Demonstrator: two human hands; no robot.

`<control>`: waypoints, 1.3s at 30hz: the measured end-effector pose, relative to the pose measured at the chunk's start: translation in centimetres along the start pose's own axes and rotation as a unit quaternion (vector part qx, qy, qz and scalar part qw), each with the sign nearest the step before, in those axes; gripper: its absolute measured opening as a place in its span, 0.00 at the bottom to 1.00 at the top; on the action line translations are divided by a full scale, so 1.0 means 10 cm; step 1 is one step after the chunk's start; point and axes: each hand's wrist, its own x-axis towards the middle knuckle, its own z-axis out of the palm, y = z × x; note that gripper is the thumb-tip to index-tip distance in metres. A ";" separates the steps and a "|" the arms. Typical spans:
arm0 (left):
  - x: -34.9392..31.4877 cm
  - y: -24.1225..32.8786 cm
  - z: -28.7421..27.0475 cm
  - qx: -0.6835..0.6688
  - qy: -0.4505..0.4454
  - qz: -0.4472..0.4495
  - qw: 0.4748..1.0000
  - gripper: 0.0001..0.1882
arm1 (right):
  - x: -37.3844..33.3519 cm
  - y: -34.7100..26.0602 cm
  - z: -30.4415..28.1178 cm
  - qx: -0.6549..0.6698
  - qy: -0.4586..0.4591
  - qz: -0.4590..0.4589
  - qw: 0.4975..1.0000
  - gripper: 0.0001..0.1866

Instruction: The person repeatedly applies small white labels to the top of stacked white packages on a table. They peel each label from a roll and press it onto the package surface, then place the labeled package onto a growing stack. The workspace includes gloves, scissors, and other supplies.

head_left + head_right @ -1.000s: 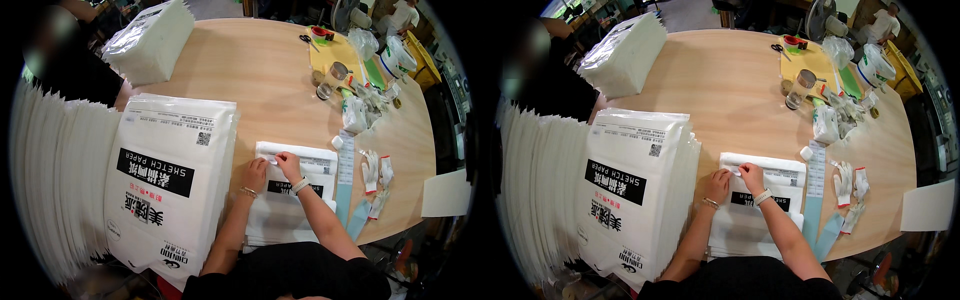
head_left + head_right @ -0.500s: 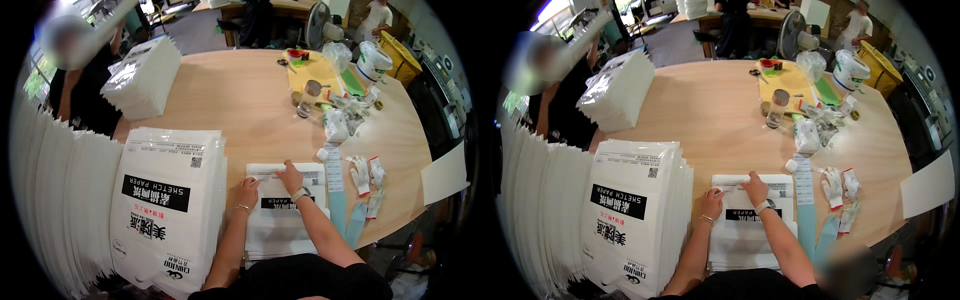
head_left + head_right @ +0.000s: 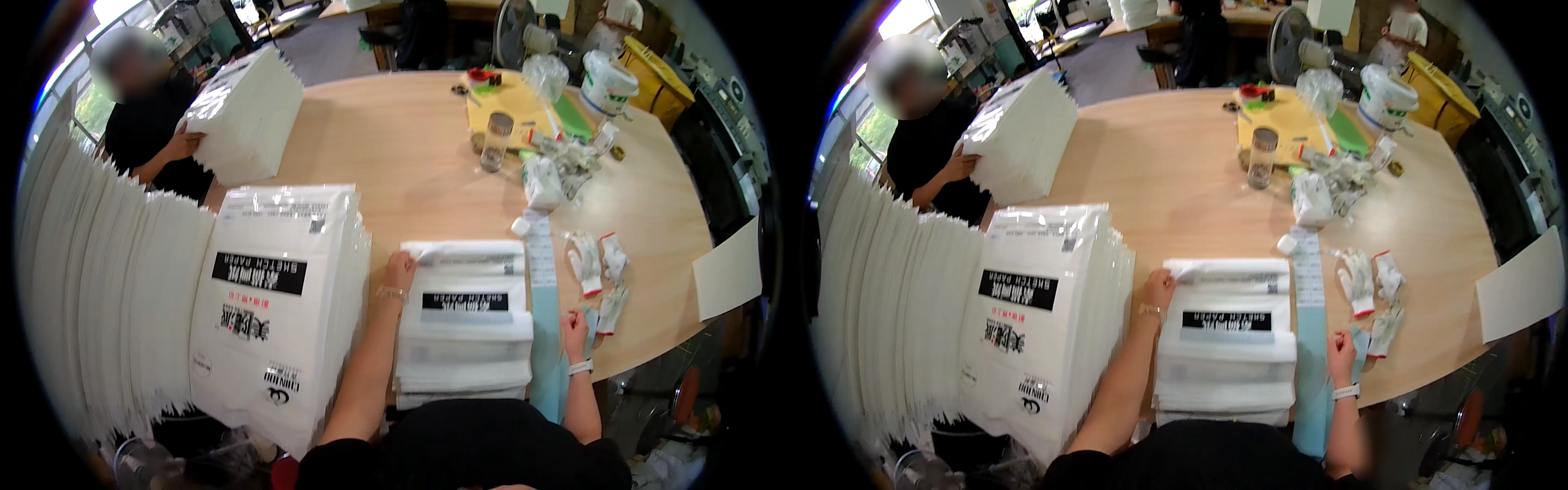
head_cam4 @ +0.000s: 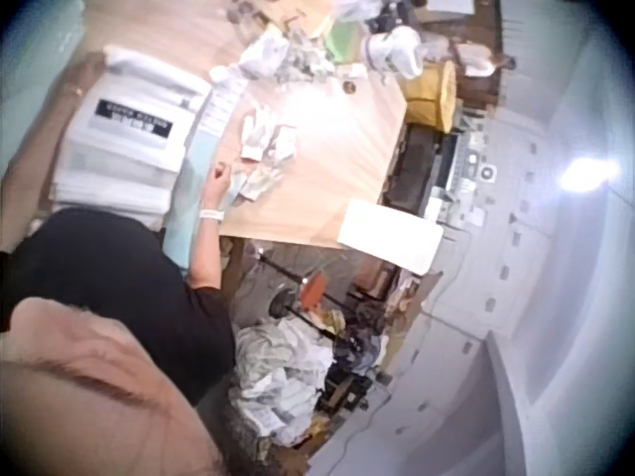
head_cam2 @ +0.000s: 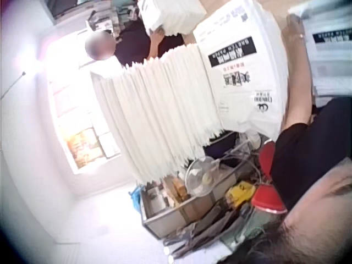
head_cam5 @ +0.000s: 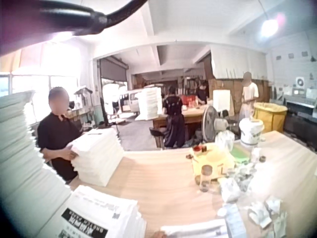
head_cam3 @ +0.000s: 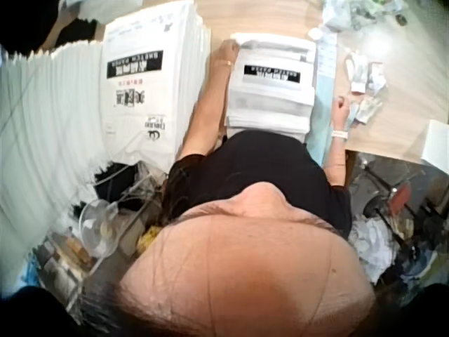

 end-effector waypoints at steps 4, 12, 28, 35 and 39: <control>-0.05 0.38 -0.25 -0.193 -0.077 -0.136 0.969 0.16 | -0.30 -0.48 0.01 0.057 -0.172 -0.007 0.983 0.10; -0.15 0.45 -0.38 -0.340 -0.095 -0.125 0.927 0.24 | -0.75 -0.59 0.68 -0.065 -0.342 -0.359 0.866 0.12; 0.20 0.72 -0.58 -0.329 -0.153 -0.189 0.912 0.08 | 0.33 -1.09 0.58 0.094 -0.465 0.031 0.880 0.12; -0.15 0.96 -0.82 -0.393 -0.127 -0.229 0.882 0.11 | -0.36 -1.10 0.46 -0.122 -0.583 -0.261 0.760 0.11; -0.73 1.00 -1.12 -0.297 -0.248 -0.174 0.906 0.11 | -0.23 -0.99 0.19 0.139 -0.525 0.041 0.839 0.11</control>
